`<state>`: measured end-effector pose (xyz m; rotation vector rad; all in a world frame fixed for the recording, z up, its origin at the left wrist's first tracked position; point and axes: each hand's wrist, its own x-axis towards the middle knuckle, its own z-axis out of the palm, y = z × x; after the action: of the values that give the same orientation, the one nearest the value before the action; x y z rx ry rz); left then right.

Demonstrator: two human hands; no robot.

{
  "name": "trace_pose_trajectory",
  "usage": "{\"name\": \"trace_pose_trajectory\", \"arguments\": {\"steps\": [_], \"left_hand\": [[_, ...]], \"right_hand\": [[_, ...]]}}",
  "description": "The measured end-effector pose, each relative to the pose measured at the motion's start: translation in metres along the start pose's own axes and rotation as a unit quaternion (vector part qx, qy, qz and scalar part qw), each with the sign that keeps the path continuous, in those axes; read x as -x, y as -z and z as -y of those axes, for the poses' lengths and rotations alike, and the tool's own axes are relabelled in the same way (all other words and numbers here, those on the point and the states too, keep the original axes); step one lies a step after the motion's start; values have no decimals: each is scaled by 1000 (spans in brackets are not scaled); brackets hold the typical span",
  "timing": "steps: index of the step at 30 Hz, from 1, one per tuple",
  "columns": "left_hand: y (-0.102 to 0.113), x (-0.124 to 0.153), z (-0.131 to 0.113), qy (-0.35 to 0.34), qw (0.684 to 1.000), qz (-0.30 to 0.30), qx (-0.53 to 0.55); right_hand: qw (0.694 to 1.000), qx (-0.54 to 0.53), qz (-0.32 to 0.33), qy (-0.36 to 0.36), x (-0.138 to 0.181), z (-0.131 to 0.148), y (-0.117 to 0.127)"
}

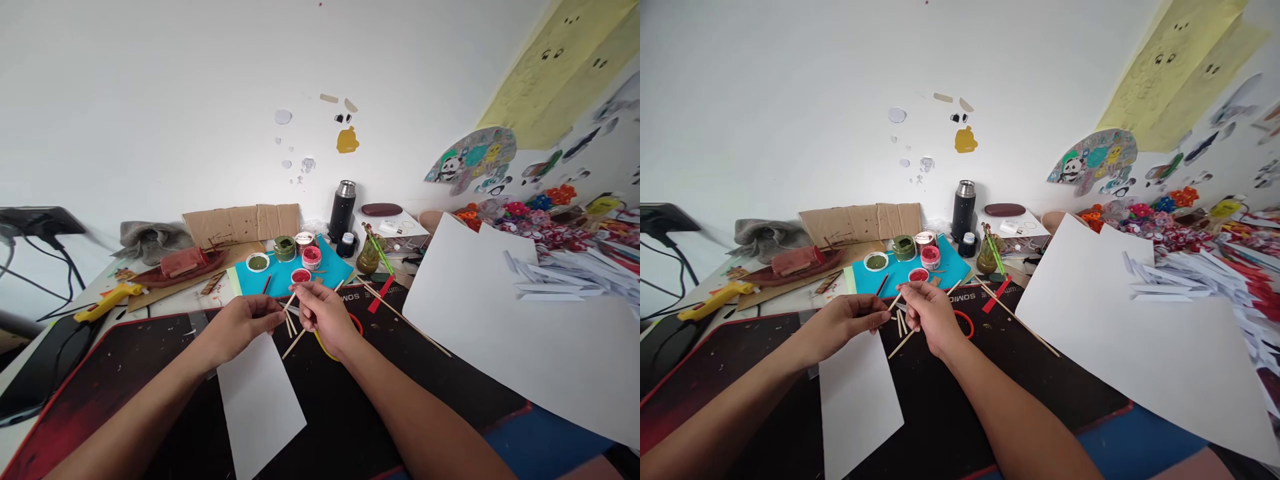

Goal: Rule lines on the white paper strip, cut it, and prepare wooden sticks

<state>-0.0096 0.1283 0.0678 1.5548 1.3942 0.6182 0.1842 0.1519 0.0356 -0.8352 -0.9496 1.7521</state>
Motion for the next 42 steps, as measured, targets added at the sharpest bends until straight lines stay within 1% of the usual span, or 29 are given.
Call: {"name": "trace_pose_trajectory", "arguments": {"steps": [4,8,12,14,19,25,30,37,42], "left_hand": [[1,0,-1,-8,1000,-9,4],[8,-1,-4,-27,999,-37,22],[15,-2,-8,-45,997,-52,32],[15,0,-10,-50,997,-48,28],[8,7,-12,-51,999,-4,6],[6,6,-6,-41,999,-10,-22],[8,3,-6,-34,999,3,-8],[9,2,-8,-27,999,18,36],[11,3,-11,-18,999,8,37]], "right_hand": [[1000,-1,-7,9,0,0,0],[999,-15,-26,15,-1,1,2],[999,-18,-42,24,-1,2,2],[998,-10,-45,30,-1,3,1],[998,9,-48,37,1,3,-1],[997,35,-41,53,2,1,-3],[996,49,-34,64,1,0,-2],[999,22,-13,41,0,-3,0],[1000,4,10,21,0,-3,1]]}}
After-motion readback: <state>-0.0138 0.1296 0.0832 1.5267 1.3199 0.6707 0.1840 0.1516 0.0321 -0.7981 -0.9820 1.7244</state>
